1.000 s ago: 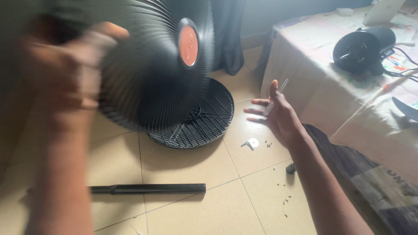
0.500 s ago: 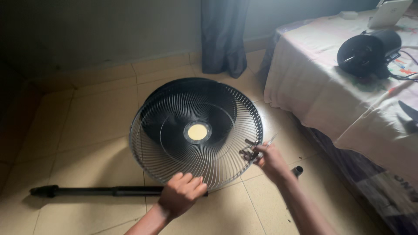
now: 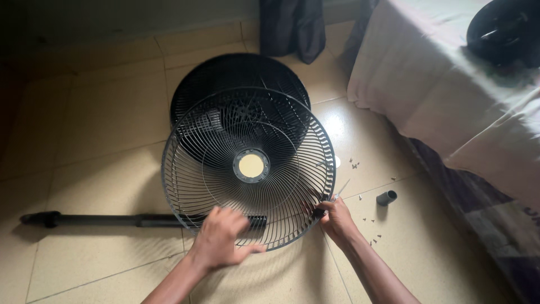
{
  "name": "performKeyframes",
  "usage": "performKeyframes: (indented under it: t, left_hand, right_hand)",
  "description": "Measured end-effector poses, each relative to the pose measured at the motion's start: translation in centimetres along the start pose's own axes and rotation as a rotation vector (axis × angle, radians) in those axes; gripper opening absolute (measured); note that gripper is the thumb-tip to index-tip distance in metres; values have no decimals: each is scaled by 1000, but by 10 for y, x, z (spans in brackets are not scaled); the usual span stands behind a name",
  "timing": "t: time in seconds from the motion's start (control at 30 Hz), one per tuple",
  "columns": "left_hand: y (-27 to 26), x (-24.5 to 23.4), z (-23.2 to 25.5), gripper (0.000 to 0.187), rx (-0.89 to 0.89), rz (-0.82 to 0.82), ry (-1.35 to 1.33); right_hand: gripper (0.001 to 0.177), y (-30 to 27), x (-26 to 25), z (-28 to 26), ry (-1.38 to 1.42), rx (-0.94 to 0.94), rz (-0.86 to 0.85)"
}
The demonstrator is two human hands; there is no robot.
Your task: The person assembles a standing fan by connecting the pole sections, attaching the fan head, and securing the front and rear grilles with a screwdriver. The person handles the fan blades, grilles, pole, and motor housing during the process.
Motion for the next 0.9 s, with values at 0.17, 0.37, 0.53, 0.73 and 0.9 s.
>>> performKeyframes:
  t: [0.17, 0.37, 0.53, 0.73, 0.9]
  left_hand:
    - [47, 3, -34, 72, -110, 234, 84]
    - [83, 35, -71, 71, -301, 65, 29]
    - [84, 52, -75, 67, -340, 29, 2]
    - [84, 51, -74, 64, -343, 40, -22]
    - [85, 45, -66, 64, -317, 90, 27]
  right_hand:
    - [30, 10, -9, 7, -58, 38, 1]
    - [21, 5, -12, 9, -224, 20, 32]
    - [22, -2, -4, 5, -217, 62, 53]
    - [28, -6, 3, -2, -239, 80, 52]
    - [37, -5, 7, -2, -227, 133, 105]
Point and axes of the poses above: each hand's wrist, its own y-axis towards the middle knuckle, its own x-axis out of the palm, z = x × y, the point moved 6 cm from there along y, towards the middle knuckle, and after that the axes turned 3 degrees about -y, right-handed, at the moved point
